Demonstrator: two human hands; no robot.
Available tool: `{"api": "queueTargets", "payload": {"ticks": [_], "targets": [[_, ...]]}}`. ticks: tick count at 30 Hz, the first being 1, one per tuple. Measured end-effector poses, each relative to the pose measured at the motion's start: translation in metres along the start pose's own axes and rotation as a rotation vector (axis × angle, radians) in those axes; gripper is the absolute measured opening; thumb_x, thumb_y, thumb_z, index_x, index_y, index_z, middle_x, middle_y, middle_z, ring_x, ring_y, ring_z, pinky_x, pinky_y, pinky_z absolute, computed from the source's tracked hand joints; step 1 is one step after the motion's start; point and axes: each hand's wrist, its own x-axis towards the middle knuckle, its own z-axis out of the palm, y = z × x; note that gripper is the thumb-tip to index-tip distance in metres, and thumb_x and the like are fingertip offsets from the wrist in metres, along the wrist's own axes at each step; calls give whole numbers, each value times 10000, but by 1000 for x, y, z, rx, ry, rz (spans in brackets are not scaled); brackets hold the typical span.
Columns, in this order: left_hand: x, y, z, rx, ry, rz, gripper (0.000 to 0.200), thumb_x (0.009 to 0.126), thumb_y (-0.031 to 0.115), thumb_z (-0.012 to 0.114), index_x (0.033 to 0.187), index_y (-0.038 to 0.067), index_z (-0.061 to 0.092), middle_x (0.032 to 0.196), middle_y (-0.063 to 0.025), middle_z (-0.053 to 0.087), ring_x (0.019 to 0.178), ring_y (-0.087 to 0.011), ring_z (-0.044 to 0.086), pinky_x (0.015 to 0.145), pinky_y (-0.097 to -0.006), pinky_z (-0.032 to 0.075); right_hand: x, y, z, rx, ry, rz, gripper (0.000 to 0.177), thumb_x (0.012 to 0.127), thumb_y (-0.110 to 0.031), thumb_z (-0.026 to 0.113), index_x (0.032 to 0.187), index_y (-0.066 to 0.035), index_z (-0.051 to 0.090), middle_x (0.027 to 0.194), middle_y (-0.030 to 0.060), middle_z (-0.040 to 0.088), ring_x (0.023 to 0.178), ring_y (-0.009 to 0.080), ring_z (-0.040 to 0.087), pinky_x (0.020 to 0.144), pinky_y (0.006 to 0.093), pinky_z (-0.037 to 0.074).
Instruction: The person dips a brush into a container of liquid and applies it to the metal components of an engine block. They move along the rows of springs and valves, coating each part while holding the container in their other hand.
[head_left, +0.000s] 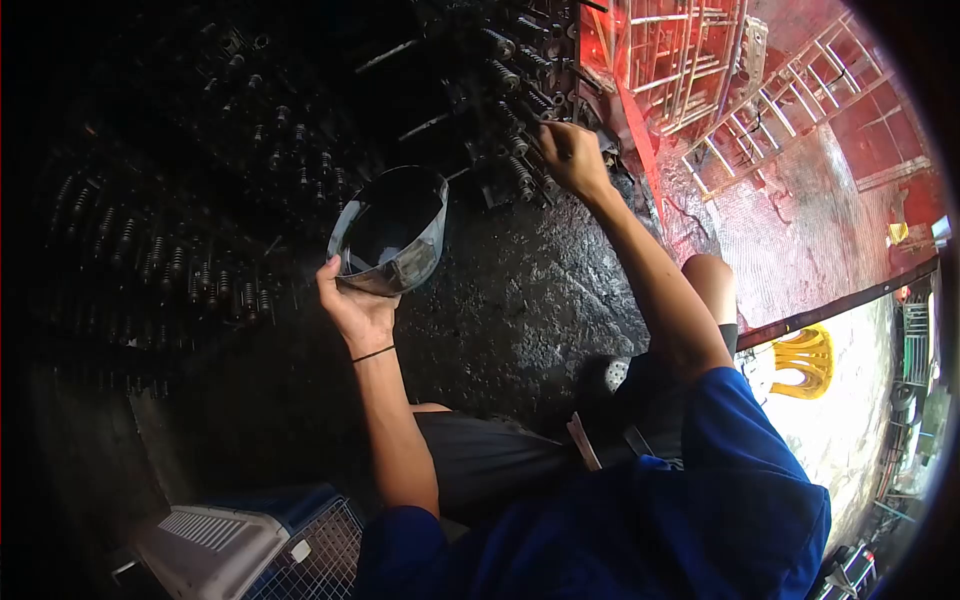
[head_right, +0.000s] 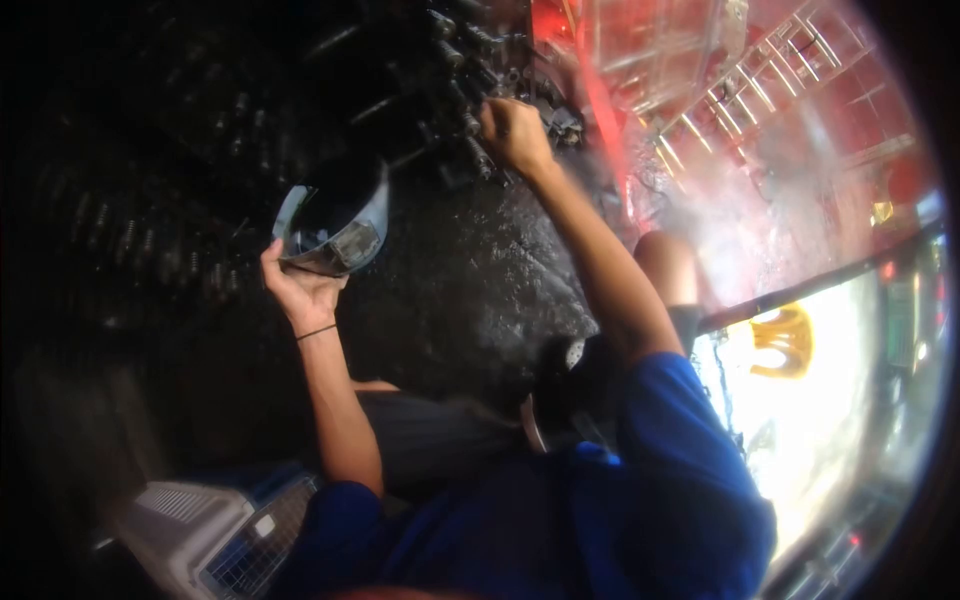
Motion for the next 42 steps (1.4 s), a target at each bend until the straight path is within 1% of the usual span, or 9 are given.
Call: {"api": "queueTargets", "payload": {"ticks": [3,7,9,19,27,29,34,37,42], "targets": [[0,-1,2,-19,2,23,773,774,466,679,1425,115,454,1408,-153,473,1289,-360,474,960,-617,442,-2,-4,-22,-41,-78,72,252,971,-191,624,1054,22,728,859,224,701,689,253,699,655,356,529],[2,-1,1,-22,-3,19,749,778,454,680,1411,112,471,1393,-154,491,1270,-354,497,968,-609,450,5,-14,-12,59,115,-122,221,968,-159,624,1032,29,720,877,232,695,736,316,698,682,386,531],[1,-1,1,-26,-1,3,744,780,450,680,1411,113,473,1390,-154,495,1264,-354,504,974,-607,450,9,-16,-5,-17,-127,-128,201,951,-130,627,1028,34,714,881,225,695,801,371,689,744,400,541],[0,1,0,-79,-17,11,687,803,391,680,1390,74,513,1388,-132,525,1274,-326,516,1007,-563,460,0,-51,-8,-171,-121,-196,123,872,-113,649,885,7,626,830,222,621,837,425,620,754,499,504],[3,3,-5,-46,-33,50,701,774,421,686,1376,108,508,1355,-133,530,1237,-336,526,971,-573,468,-23,-16,29,-277,-326,-229,182,852,-153,659,953,-2,643,873,225,626,898,422,613,815,496,501],[2,5,-7,-106,-48,32,651,817,368,669,1370,55,526,1372,-137,550,1260,-310,537,1003,-540,472,-37,-24,4,-263,-219,-130,182,866,-151,651,960,4,635,855,218,617,882,415,607,806,504,488],[1,6,-8,-87,-38,26,628,822,368,667,1350,53,542,1356,-129,562,1242,-308,551,996,-534,480,-29,-28,-6,-229,-122,-268,364,879,-116,657,1220,5,620,903,191,611,896,375,591,785,463,494],[4,9,-10,-91,-42,13,620,822,370,667,1342,54,547,1351,-123,566,1237,-306,555,995,-532,482,-22,-30,14,-147,-115,-317,343,880,-116,658,1199,6,630,910,188,617,899,376,593,781,465,493],[-1,14,-11,-92,-31,17,617,821,372,666,1340,59,549,1353,-122,565,1240,-308,552,995,-533,481,-46,-10,24,-233,-196,-135,287,893,-124,634,1144,14,648,902,226,624,892,408,598,826,495,490]]}}
